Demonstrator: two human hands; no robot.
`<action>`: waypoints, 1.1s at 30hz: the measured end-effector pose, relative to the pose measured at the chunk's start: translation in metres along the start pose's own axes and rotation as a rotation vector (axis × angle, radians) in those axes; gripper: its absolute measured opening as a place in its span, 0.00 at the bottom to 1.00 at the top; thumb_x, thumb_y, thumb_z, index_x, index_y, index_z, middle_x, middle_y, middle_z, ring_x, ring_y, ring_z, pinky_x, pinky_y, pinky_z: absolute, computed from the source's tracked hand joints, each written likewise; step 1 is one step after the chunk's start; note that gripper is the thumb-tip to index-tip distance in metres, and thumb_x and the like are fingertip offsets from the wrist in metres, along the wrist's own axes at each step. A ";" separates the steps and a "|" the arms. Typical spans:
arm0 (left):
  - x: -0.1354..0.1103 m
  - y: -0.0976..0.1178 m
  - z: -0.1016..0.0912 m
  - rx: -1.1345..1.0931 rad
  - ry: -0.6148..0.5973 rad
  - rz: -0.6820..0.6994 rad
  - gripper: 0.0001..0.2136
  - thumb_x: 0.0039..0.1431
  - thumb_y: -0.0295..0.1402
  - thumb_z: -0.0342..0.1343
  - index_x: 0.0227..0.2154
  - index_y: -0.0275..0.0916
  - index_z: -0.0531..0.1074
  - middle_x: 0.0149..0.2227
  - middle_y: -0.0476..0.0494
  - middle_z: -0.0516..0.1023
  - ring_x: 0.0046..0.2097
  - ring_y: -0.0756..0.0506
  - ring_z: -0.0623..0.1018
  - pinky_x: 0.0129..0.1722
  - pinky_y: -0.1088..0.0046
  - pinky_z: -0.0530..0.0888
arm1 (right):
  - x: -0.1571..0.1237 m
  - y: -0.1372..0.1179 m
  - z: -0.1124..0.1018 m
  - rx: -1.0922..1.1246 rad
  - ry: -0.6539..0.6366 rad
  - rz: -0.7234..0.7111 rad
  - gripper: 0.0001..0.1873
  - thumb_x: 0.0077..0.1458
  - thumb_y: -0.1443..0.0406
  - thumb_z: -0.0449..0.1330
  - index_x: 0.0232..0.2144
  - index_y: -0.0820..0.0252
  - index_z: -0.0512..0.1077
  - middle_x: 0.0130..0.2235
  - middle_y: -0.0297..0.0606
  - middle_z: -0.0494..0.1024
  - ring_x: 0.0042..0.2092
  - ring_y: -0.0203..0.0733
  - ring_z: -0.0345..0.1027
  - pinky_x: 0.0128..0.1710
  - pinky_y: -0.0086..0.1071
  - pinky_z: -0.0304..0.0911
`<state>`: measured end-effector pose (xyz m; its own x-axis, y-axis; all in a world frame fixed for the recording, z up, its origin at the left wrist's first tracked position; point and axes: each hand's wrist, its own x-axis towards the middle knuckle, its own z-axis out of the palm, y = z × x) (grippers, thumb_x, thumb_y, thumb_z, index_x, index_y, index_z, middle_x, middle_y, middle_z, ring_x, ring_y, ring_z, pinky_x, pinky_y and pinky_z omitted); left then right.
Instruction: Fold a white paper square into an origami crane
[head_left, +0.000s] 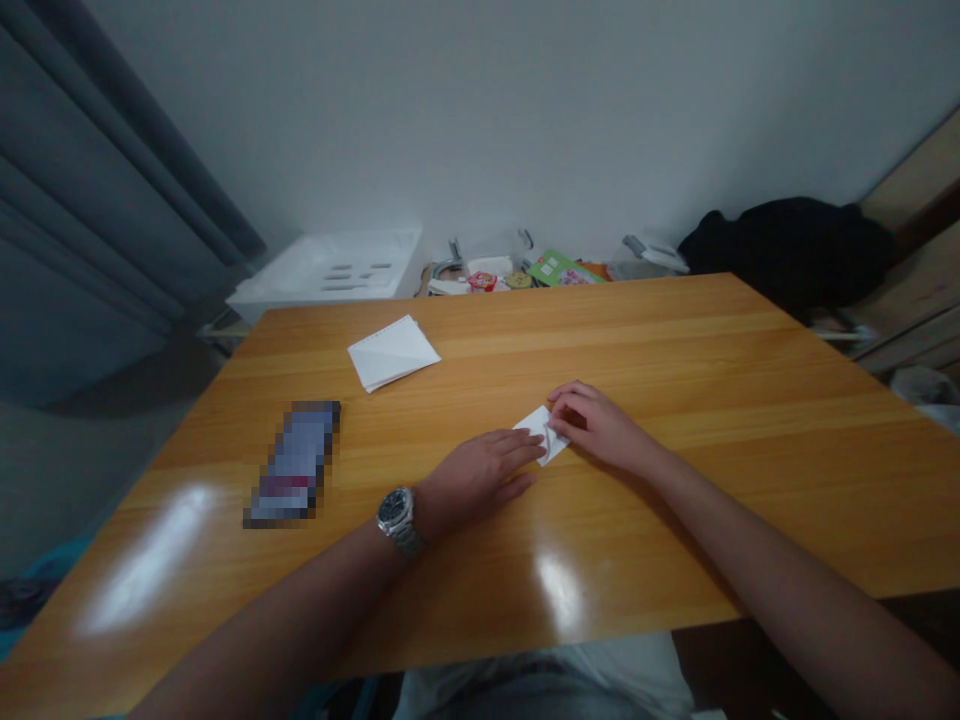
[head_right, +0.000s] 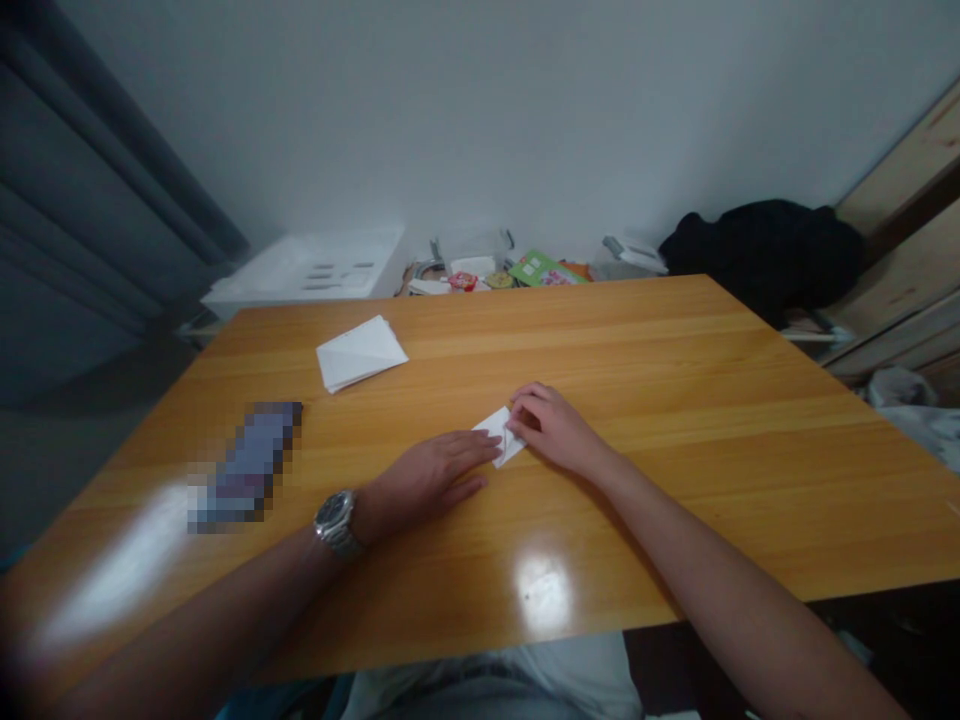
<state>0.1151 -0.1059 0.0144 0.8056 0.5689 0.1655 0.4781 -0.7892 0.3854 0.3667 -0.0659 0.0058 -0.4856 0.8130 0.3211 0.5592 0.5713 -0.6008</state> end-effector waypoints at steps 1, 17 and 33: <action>0.000 0.000 -0.001 0.000 -0.004 0.000 0.21 0.70 0.37 0.49 0.63 0.41 0.63 0.62 0.39 0.69 0.63 0.42 0.69 0.64 0.61 0.67 | 0.000 0.001 0.001 -0.005 0.003 0.002 0.04 0.61 0.65 0.60 0.35 0.58 0.74 0.45 0.44 0.74 0.48 0.46 0.68 0.50 0.42 0.65; 0.000 0.001 0.002 0.107 -0.012 0.038 0.20 0.71 0.35 0.47 0.63 0.39 0.64 0.64 0.39 0.66 0.63 0.41 0.69 0.63 0.60 0.68 | 0.000 0.008 0.001 -0.012 0.004 0.001 0.05 0.62 0.66 0.58 0.32 0.57 0.73 0.46 0.43 0.72 0.48 0.46 0.67 0.51 0.44 0.65; 0.002 0.006 -0.002 0.150 -0.042 0.035 0.20 0.71 0.35 0.46 0.62 0.39 0.64 0.65 0.41 0.66 0.64 0.41 0.68 0.64 0.62 0.67 | 0.000 0.012 0.008 -0.047 0.045 0.054 0.09 0.60 0.64 0.60 0.28 0.58 0.69 0.45 0.44 0.71 0.48 0.47 0.68 0.51 0.44 0.64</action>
<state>0.1186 -0.1090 0.0187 0.8350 0.5329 0.1369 0.4942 -0.8357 0.2394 0.3681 -0.0605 -0.0069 -0.4235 0.8465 0.3227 0.6151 0.5302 -0.5836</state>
